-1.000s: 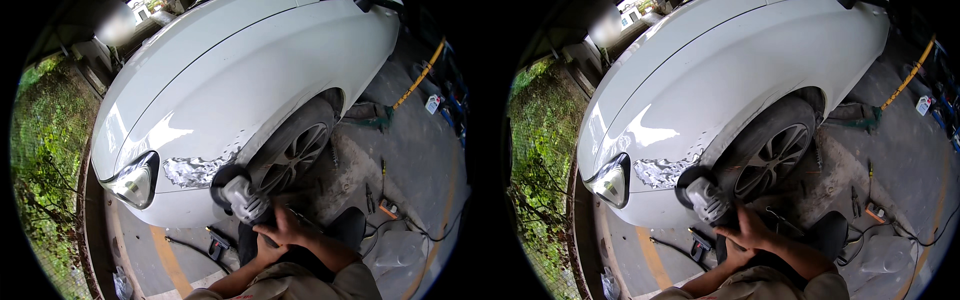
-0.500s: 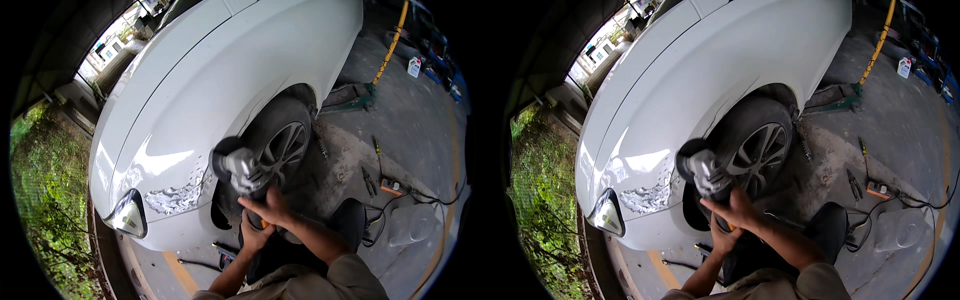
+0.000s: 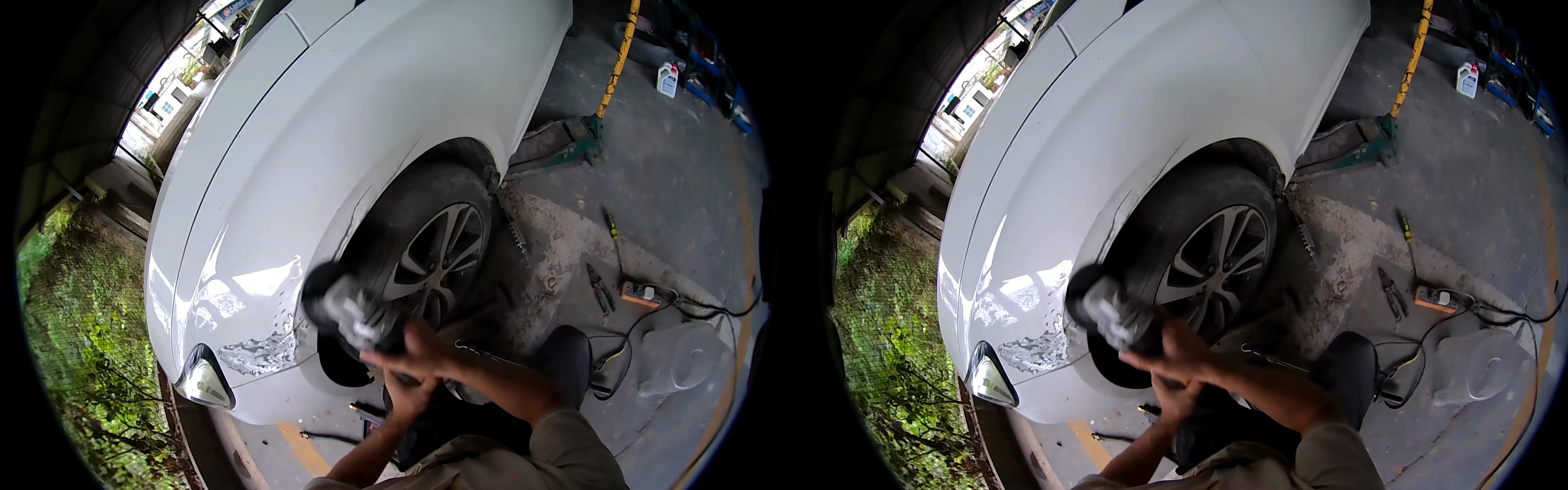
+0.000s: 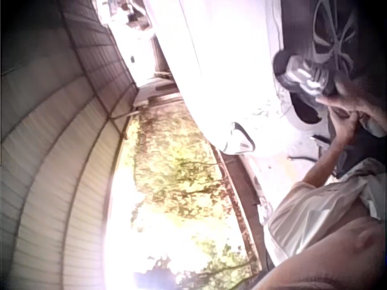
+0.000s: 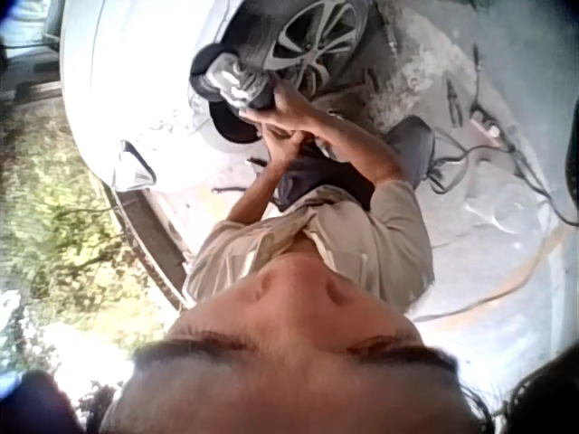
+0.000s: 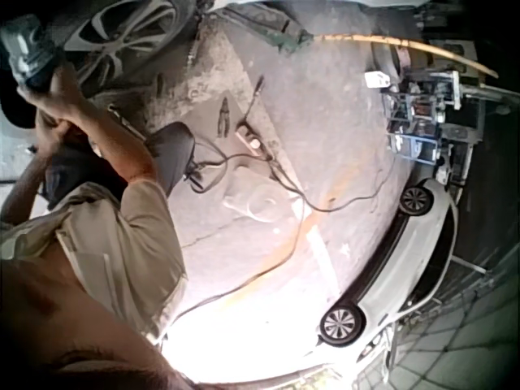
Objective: The person uses an angle grinder to remove paint and smooth the surface of a white car's front bumper. After grinding, the person uses a pneumatic air gun to blow away dust and debris from the treated area.
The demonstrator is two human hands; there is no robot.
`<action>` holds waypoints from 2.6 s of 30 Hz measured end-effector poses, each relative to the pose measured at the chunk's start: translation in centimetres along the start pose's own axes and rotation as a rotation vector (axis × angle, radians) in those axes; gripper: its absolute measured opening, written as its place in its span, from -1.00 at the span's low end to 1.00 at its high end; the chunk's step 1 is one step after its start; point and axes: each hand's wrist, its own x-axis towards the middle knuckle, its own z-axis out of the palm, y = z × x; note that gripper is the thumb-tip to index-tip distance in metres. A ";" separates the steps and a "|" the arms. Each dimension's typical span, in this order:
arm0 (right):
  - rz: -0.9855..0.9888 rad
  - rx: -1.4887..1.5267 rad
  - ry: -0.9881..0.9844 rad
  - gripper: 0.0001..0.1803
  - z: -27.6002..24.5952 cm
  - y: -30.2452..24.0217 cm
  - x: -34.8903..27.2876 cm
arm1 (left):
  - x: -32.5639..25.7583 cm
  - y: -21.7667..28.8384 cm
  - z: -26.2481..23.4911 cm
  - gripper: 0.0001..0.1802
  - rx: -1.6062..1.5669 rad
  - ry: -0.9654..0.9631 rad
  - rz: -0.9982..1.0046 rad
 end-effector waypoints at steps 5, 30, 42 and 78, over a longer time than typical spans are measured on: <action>0.101 0.001 0.061 -0.33 -3.4 0.7 1.5 | 2.5 1.2 2.4 -0.06 0.084 -0.052 -0.037; 0.118 0.338 0.175 -0.61 -11.9 2.0 6.9 | 11.3 5.2 9.0 -0.28 0.261 -0.122 -0.054; 0.319 0.337 0.112 -0.50 -15.4 1.4 7.5 | 13.1 5.6 11.3 -0.21 0.188 -0.238 -0.163; 0.302 0.397 0.181 -0.68 -11.6 2.3 6.7 | 11.3 5.9 8.0 -0.26 0.246 -0.159 -0.201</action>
